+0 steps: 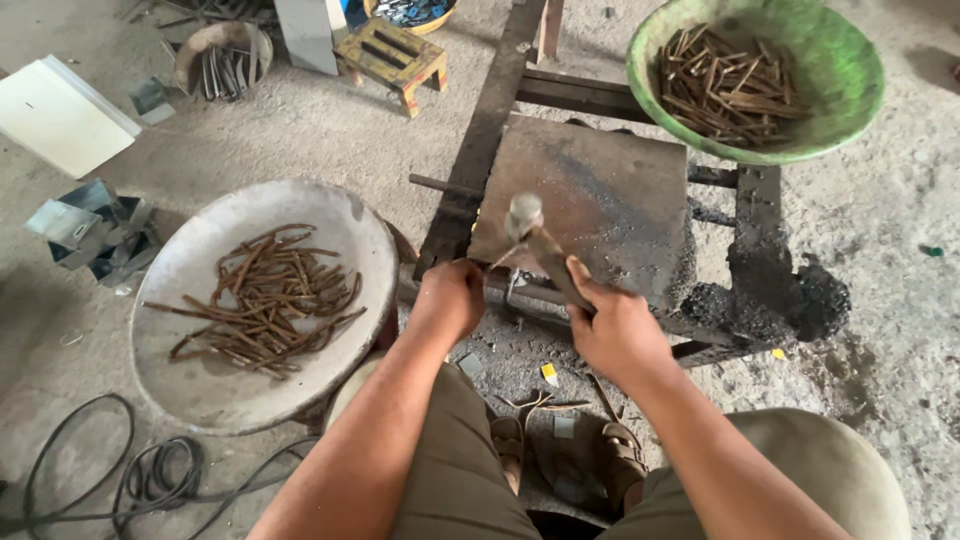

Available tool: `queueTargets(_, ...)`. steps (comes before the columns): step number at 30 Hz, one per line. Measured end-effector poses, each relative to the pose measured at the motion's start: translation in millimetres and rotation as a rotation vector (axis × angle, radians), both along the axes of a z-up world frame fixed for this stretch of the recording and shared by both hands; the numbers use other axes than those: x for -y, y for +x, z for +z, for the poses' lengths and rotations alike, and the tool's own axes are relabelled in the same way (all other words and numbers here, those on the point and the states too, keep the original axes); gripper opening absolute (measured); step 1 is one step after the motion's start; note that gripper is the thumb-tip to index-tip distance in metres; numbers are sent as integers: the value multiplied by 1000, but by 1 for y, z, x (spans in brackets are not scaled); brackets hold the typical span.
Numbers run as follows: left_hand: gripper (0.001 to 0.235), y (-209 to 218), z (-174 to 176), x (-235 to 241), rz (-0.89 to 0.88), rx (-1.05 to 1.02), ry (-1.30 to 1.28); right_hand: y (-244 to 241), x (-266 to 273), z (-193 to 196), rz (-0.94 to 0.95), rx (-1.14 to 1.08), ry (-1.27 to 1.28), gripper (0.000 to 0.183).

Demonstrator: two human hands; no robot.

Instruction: The person picks up metal rods from a bowl, places them on a metal plate, and strikes them with a hammer.

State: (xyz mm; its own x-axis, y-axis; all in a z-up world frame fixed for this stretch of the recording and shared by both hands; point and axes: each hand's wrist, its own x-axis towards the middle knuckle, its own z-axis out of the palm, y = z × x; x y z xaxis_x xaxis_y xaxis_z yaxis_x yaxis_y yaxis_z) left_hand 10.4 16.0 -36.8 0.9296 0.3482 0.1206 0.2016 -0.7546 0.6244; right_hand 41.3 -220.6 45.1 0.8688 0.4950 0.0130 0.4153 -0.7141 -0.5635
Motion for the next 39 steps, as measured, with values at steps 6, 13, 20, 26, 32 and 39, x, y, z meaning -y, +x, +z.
queueTargets(6,18,-3,-9,0,15,17,-117,-7,15,24,-116,54,122,62)
queueTargets(13,26,-1,10,3,-3,-178,-27,-4,0,-1,65,190,373,60)
queueTargets(20,30,-3,18,8,67,-293,-66,0,8,7,-151,-201,54,68)
queueTargets(26,26,0,-5,-1,84,-189,-238,15,12,10,-220,-537,-200,62)
queueTargets(32,28,37,26,17,41,-119,-953,25,31,-24,-41,-141,-86,72)
queueTargets(39,67,168,128,104,-253,-108,-954,19,32,1,-118,-281,-109,71)
